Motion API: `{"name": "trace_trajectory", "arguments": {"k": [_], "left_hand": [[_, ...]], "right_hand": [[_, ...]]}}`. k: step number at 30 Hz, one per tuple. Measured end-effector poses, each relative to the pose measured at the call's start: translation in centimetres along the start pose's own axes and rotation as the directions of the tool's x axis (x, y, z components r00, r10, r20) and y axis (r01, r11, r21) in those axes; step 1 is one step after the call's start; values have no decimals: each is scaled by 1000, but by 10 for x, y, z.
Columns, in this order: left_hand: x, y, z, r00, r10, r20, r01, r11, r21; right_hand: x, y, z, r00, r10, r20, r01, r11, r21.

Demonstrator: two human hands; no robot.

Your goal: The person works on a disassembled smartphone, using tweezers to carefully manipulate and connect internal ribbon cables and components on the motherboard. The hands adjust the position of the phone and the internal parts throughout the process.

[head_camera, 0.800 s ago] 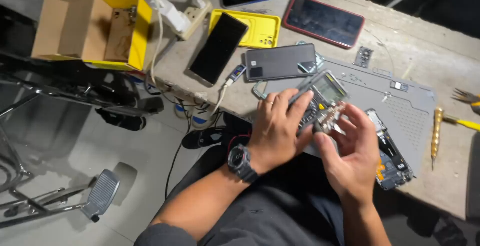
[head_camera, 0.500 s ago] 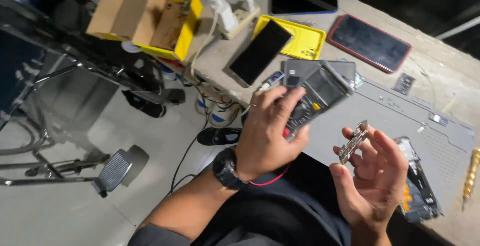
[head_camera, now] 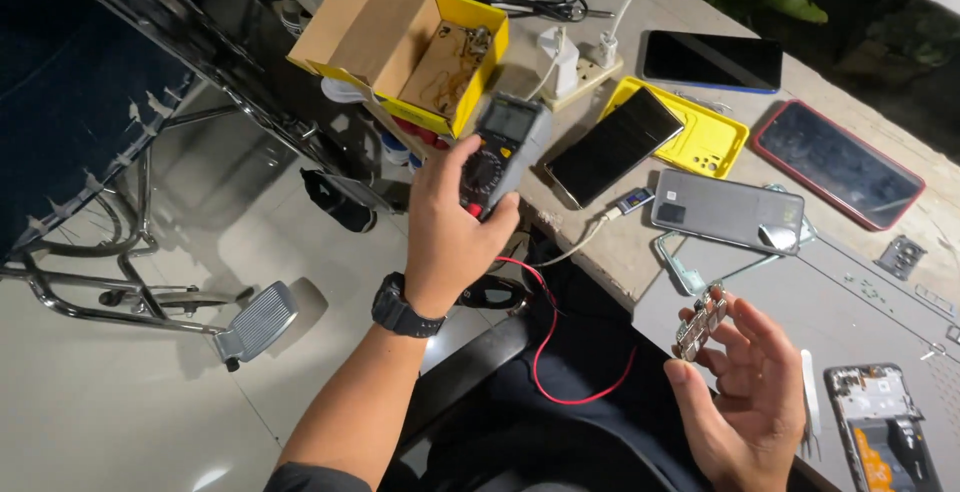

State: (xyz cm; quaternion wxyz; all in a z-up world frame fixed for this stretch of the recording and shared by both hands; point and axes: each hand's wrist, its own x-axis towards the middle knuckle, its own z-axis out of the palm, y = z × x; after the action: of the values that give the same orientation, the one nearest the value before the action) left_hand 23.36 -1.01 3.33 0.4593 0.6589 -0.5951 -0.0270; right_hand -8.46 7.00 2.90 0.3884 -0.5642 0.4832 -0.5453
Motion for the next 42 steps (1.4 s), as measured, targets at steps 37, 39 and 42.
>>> {"name": "trace_trajectory", "arguments": {"k": [37, 39, 42], "left_hand": [[142, -133, -2, 996, -22, -81, 32, 992, 125], [144, -127, -3, 999, -6, 46, -2, 983, 185], [119, -68, -9, 974, 225, 31, -227, 968, 109]], "right_hand": [[28, -33, 55, 968, 248, -39, -250, 965, -80], [25, -24, 51, 982, 189, -14, -190, 979, -78], [21, 17, 28, 995, 93, 23, -92, 995, -42]]}}
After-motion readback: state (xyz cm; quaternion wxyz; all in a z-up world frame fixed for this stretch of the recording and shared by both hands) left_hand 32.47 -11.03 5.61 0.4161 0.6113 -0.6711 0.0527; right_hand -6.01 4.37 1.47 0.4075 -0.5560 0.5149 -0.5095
